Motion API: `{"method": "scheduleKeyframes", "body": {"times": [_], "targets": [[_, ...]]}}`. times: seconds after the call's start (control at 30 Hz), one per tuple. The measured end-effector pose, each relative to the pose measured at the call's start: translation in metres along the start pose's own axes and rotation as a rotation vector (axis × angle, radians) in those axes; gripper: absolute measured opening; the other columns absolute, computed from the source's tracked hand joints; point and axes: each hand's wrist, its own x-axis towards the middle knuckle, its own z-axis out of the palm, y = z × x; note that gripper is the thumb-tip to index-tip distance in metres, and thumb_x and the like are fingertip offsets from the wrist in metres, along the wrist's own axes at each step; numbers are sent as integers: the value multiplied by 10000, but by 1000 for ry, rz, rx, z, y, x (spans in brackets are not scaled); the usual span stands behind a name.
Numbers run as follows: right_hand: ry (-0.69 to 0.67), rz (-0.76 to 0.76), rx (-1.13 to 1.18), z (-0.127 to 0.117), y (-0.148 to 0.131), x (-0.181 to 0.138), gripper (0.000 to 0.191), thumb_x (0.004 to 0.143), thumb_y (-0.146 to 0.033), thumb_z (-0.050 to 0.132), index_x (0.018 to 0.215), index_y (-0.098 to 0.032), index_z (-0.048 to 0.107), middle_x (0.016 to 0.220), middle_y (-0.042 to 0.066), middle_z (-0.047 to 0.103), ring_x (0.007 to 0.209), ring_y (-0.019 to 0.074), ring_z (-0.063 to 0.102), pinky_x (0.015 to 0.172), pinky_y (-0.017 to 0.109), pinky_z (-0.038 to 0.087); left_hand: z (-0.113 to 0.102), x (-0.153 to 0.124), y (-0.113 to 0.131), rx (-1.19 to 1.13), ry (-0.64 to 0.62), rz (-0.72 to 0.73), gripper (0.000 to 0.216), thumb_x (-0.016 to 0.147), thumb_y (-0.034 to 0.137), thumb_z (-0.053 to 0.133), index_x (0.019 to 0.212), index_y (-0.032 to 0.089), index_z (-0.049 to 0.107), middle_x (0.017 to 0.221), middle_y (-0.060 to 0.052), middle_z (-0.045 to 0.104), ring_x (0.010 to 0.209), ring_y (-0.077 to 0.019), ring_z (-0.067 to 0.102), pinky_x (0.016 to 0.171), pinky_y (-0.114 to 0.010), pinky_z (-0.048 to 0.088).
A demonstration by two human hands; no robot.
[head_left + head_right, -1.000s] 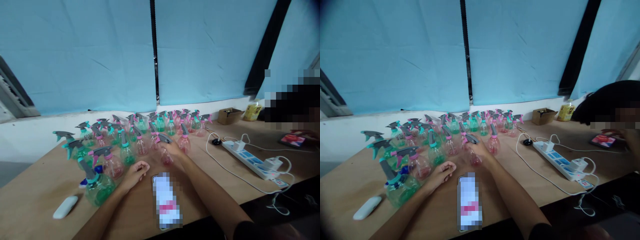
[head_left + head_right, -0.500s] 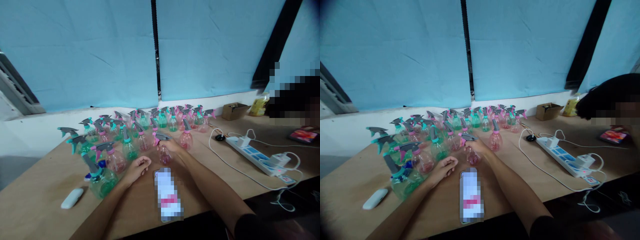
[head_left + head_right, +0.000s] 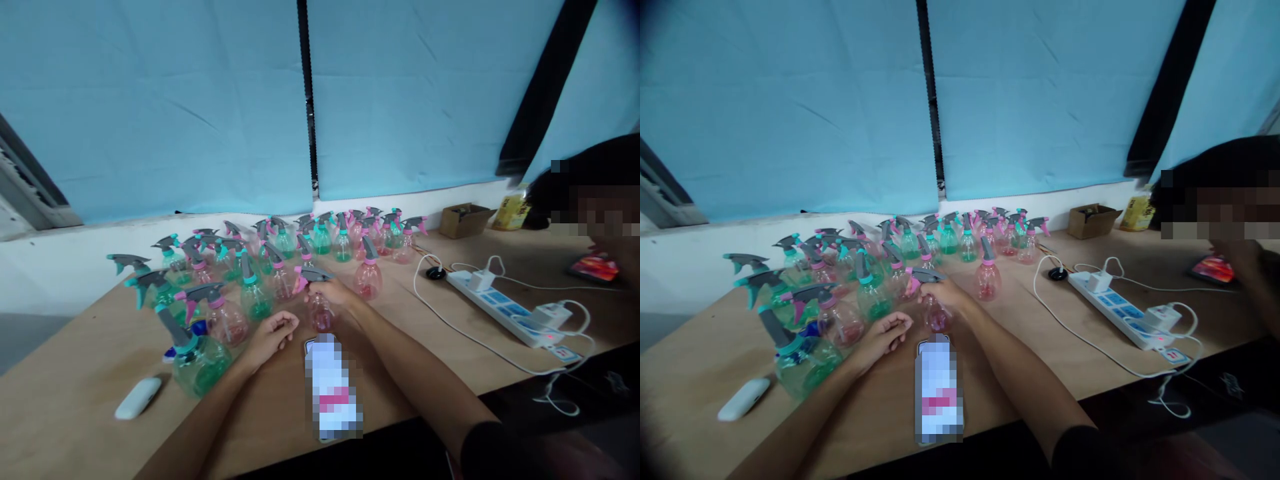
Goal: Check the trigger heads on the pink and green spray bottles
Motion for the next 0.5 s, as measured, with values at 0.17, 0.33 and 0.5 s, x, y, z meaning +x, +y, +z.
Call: {"method": "scheduleKeyframes", "body": {"times": [0.17, 0.33, 0.5], "targets": [[33, 46, -22, 1, 1, -1, 205, 614, -173, 522, 726, -163, 693, 606, -7, 626, 585, 130, 566, 561, 236, 405, 0, 0, 1, 1, 5, -16, 315, 828, 493, 609, 906, 187, 601, 644, 53, 518, 497, -74, 419, 477, -191, 272], [91, -15, 80, 11, -5, -2, 176, 588, -164, 513, 684, -171, 661, 638, -5, 628, 570, 126, 556, 547, 235, 429, 0, 1, -2, 0, -4, 3, 328, 834, 512, 599, 908, 192, 606, 650, 50, 520, 494, -74, 417, 472, -190, 268], [84, 30, 43, 10, -7, -2, 149, 596, -165, 518, 659, -175, 653, 575, -14, 598, 558, 128, 546, 536, 233, 427, -1, 2, -2, 1, -6, 5, 306, 841, 486, 597, 915, 188, 604, 648, 51, 522, 485, -69, 413, 469, -191, 258]]}}
